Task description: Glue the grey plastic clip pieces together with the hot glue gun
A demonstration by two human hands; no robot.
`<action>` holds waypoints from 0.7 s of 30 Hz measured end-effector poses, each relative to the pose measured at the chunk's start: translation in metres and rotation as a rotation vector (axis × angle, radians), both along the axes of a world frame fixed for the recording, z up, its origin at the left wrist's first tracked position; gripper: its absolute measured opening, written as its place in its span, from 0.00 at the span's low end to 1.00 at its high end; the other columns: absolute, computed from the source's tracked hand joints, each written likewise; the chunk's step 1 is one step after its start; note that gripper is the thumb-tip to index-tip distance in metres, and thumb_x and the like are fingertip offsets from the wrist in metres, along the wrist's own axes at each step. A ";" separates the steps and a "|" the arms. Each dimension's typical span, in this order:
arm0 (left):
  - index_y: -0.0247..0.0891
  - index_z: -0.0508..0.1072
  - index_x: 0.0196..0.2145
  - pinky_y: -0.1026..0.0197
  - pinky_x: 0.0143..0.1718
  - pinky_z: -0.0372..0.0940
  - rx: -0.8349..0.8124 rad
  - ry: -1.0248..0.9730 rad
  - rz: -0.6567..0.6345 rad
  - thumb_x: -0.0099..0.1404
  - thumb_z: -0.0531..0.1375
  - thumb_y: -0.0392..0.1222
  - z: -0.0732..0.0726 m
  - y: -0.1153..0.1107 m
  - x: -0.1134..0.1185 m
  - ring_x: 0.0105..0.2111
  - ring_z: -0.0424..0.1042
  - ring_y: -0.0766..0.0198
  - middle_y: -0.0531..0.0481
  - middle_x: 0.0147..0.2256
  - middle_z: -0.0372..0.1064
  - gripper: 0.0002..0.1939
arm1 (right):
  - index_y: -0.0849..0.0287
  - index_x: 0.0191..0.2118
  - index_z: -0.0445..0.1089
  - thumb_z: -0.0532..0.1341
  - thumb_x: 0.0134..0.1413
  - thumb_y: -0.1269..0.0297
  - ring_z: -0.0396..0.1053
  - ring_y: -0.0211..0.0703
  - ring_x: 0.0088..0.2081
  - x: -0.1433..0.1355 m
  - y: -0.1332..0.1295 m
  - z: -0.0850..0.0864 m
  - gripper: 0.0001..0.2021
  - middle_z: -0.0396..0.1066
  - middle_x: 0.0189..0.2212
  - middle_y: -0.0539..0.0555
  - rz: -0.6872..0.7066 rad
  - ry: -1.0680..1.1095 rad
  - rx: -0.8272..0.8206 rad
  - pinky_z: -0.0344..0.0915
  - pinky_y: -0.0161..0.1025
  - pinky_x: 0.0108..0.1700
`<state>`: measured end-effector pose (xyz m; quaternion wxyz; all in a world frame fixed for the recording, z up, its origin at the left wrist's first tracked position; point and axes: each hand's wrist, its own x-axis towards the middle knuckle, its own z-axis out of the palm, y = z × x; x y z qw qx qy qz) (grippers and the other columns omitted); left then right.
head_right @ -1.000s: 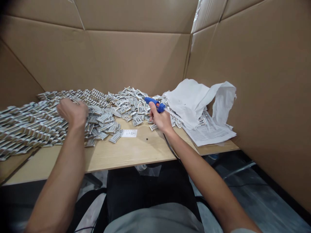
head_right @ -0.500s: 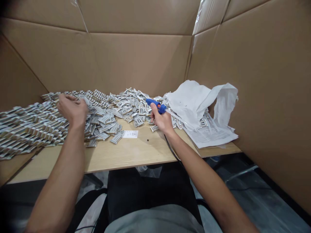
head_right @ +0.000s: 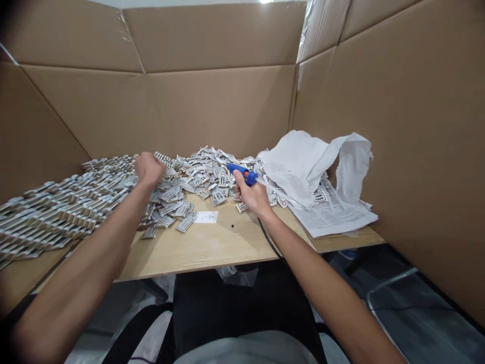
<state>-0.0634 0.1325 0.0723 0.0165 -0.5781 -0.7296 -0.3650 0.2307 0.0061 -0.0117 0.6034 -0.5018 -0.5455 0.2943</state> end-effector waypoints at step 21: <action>0.36 0.78 0.42 0.51 0.52 0.65 0.127 0.097 -0.216 0.70 0.56 0.41 -0.025 -0.038 0.062 0.43 0.74 0.52 0.40 0.41 0.78 0.12 | 0.54 0.28 0.67 0.66 0.55 0.47 0.66 0.41 0.27 0.008 0.006 -0.003 0.17 0.71 0.24 0.51 -0.109 -0.287 0.054 0.63 0.42 0.34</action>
